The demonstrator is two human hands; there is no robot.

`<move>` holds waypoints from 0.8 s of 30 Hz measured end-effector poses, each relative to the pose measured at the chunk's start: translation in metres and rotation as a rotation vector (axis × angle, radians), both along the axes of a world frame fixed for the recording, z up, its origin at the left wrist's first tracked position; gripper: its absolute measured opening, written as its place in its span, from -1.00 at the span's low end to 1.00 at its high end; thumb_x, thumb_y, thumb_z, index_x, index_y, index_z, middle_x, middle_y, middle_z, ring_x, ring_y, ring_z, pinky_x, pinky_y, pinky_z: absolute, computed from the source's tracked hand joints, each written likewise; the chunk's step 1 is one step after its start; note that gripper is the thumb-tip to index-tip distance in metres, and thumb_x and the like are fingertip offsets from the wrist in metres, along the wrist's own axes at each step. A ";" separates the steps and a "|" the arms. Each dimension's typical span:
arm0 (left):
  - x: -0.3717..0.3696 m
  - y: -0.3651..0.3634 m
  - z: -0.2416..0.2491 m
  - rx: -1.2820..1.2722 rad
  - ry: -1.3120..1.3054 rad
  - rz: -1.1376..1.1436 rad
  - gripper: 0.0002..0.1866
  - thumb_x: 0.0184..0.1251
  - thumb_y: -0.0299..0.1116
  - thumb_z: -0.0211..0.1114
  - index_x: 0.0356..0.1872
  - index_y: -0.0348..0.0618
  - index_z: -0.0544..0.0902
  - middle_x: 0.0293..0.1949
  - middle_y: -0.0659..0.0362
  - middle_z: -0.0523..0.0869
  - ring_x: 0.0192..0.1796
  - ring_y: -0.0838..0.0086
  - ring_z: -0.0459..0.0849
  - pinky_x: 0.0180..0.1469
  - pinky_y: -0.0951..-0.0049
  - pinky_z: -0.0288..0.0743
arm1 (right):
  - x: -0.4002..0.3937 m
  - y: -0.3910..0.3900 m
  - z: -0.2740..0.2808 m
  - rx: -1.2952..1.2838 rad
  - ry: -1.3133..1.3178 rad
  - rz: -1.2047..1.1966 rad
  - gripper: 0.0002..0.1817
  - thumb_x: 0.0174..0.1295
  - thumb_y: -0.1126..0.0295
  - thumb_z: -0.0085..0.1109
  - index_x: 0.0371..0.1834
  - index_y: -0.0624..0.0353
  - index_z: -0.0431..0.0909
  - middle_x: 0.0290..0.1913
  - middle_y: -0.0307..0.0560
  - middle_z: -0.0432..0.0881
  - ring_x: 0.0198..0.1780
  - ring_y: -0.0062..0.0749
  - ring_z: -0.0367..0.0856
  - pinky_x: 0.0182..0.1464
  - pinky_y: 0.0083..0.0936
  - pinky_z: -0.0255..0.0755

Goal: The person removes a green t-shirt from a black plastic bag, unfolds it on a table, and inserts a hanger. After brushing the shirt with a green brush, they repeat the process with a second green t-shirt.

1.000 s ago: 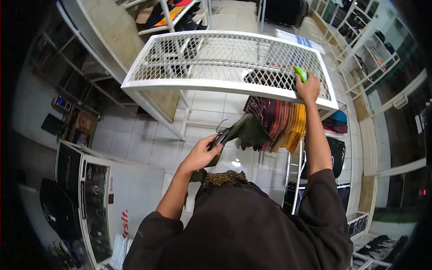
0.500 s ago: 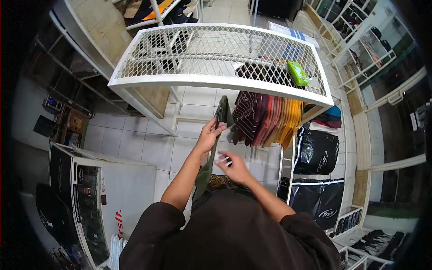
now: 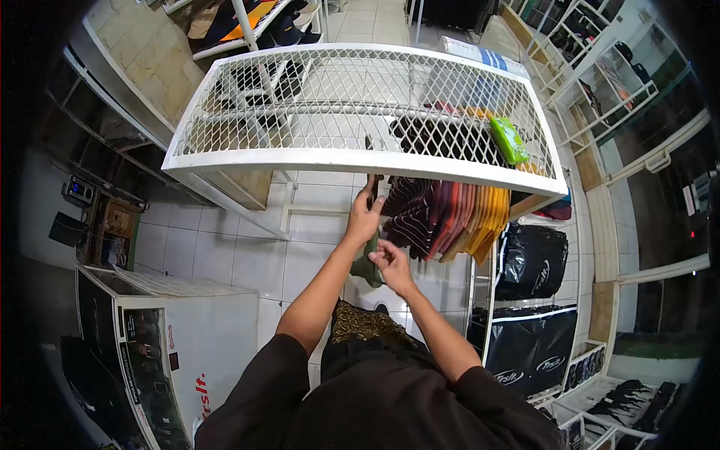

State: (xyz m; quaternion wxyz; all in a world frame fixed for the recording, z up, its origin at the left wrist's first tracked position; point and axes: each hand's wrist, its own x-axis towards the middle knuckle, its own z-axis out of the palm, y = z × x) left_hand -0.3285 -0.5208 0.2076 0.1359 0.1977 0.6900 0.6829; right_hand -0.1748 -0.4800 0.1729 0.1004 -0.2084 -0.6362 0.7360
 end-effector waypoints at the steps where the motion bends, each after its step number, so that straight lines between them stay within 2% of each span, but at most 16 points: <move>1: -0.004 -0.003 -0.001 -0.172 0.195 0.029 -0.41 0.52 -0.36 0.27 0.52 -0.19 0.40 0.31 -0.17 0.60 0.31 0.11 0.62 0.38 0.35 0.44 | -0.008 0.010 0.004 0.043 0.021 -0.009 -0.58 0.36 0.54 0.34 0.24 0.43 0.51 -0.20 -0.36 0.51 -0.24 -0.76 0.41 -0.19 -0.77 0.35; 2: -0.003 -0.006 -0.003 -0.196 0.168 0.045 -0.46 0.53 -0.23 0.28 0.45 -0.20 0.50 0.28 -0.25 0.58 0.32 0.06 0.62 0.34 0.31 0.49 | -0.021 0.019 0.005 0.054 0.042 -0.015 -0.58 0.36 0.54 0.33 0.24 0.43 0.52 -0.20 -0.36 0.52 -0.24 -0.76 0.42 -0.19 -0.77 0.36; 3: -0.001 -0.008 -0.004 -0.199 0.166 0.046 -0.46 0.53 -0.23 0.28 0.45 -0.20 0.50 0.28 -0.25 0.58 0.32 0.06 0.62 0.34 0.31 0.49 | -0.030 0.027 0.002 0.063 0.061 -0.025 -0.59 0.36 0.54 0.33 0.24 0.43 0.52 -0.19 -0.35 0.53 -0.24 -0.76 0.43 -0.19 -0.77 0.37; 5: 0.003 -0.013 -0.007 -0.227 0.007 -0.015 -0.47 0.52 -0.35 0.29 0.42 -0.35 0.48 0.29 -0.12 0.62 0.28 0.32 0.65 0.24 0.39 0.56 | -0.047 0.042 0.007 0.070 0.081 -0.010 -0.59 0.37 0.54 0.32 0.24 0.41 0.53 -0.18 -0.34 0.56 -0.26 -0.77 0.44 -0.20 -0.77 0.38; 6: 0.003 -0.011 -0.012 -0.132 -0.013 -0.011 -0.50 0.52 -0.34 0.30 0.38 -0.37 0.51 0.21 -0.08 0.68 0.16 0.32 0.72 0.14 0.38 0.63 | -0.053 0.048 0.009 0.079 0.105 -0.004 -0.60 0.37 0.55 0.31 0.25 0.39 0.53 -0.19 -0.34 0.57 -0.27 -0.76 0.45 -0.19 -0.75 0.41; 7: 0.003 -0.013 -0.015 -0.135 -0.013 -0.014 -0.50 0.52 -0.34 0.30 0.38 -0.37 0.51 0.21 -0.08 0.68 0.16 0.32 0.72 0.14 0.38 0.63 | -0.060 0.054 0.011 0.123 0.051 0.018 -0.61 0.40 0.55 0.26 0.28 0.34 0.53 -0.09 -0.24 0.66 -0.12 -0.63 0.56 0.02 -0.60 0.50; 9: 0.003 -0.015 -0.018 -0.049 -0.116 -0.091 -0.50 0.49 -0.30 0.34 0.36 -0.30 0.55 0.14 -0.13 0.68 0.10 0.27 0.77 0.09 0.30 0.68 | -0.069 0.061 0.012 0.098 0.034 0.030 -0.60 0.40 0.55 0.25 0.29 0.33 0.53 -0.06 -0.20 0.68 -0.09 -0.61 0.58 0.03 -0.59 0.51; 13: -0.011 -0.003 -0.029 -0.084 -0.154 -0.103 -0.50 0.47 -0.37 0.36 0.36 -0.31 0.55 0.01 -0.04 0.79 -0.01 0.35 0.81 0.05 0.39 0.68 | -0.082 0.069 0.001 0.176 0.044 -0.016 -0.60 0.41 0.55 0.24 0.29 0.33 0.53 -0.04 -0.18 0.69 -0.07 -0.58 0.59 0.05 -0.58 0.51; 16: -0.018 0.010 -0.041 -0.051 -0.102 -0.081 -0.51 0.43 -0.35 0.40 0.32 -0.30 0.57 -0.02 -0.03 0.82 -0.01 0.36 0.81 0.04 0.41 0.67 | -0.089 0.081 -0.010 0.228 -0.073 -0.025 -0.61 0.42 0.54 0.24 0.29 0.34 0.53 -0.03 -0.17 0.71 -0.03 -0.55 0.63 0.09 -0.56 0.50; 19: -0.022 0.025 -0.053 -0.166 -0.098 -0.048 -0.56 0.43 -0.46 0.37 0.28 -0.37 0.57 0.06 0.02 0.77 0.02 0.43 0.75 0.07 0.45 0.63 | -0.098 0.091 -0.025 0.233 0.016 -0.079 -0.60 0.42 0.52 0.25 0.29 0.34 0.53 -0.04 -0.16 0.73 -0.01 -0.51 0.66 0.09 -0.55 0.52; 21: -0.027 0.034 -0.073 -0.144 -0.124 -0.040 -0.57 0.41 -0.46 0.40 0.24 -0.37 0.59 0.02 0.04 0.77 -0.02 0.45 0.75 0.04 0.48 0.62 | -0.095 0.099 -0.035 0.314 0.010 -0.050 -0.63 0.44 0.48 0.26 0.26 0.35 0.56 -0.04 -0.14 0.75 0.02 -0.51 0.68 0.09 -0.54 0.52; 22: -0.028 0.038 -0.074 -0.122 -0.146 -0.024 -0.59 0.38 -0.46 0.43 0.20 -0.38 0.61 -0.02 0.06 0.77 -0.07 0.46 0.75 0.00 0.50 0.62 | -0.089 0.098 -0.020 0.395 -0.019 -0.079 -0.62 0.37 0.45 0.32 0.22 0.33 0.60 -0.05 -0.04 0.77 -0.03 -0.46 0.72 0.07 -0.55 0.53; 23: -0.027 0.041 -0.075 -0.127 -0.154 -0.030 -0.59 0.38 -0.46 0.43 0.20 -0.38 0.61 -0.02 0.06 0.77 -0.07 0.46 0.75 0.00 0.50 0.62 | -0.081 0.100 -0.003 0.391 -0.029 -0.084 -0.62 0.37 0.45 0.32 0.22 0.33 0.60 -0.05 -0.04 0.77 -0.03 -0.46 0.72 0.07 -0.55 0.53; 24: -0.026 0.042 -0.059 -0.147 -0.197 -0.043 -0.60 0.36 -0.47 0.45 0.17 -0.39 0.63 -0.05 0.08 0.77 -0.09 0.48 0.74 -0.02 0.53 0.61 | -0.070 0.101 0.022 0.543 -0.059 -0.131 -0.59 0.31 0.45 0.33 0.23 0.28 0.61 -0.07 0.01 0.75 -0.07 -0.27 0.72 0.05 -0.42 0.55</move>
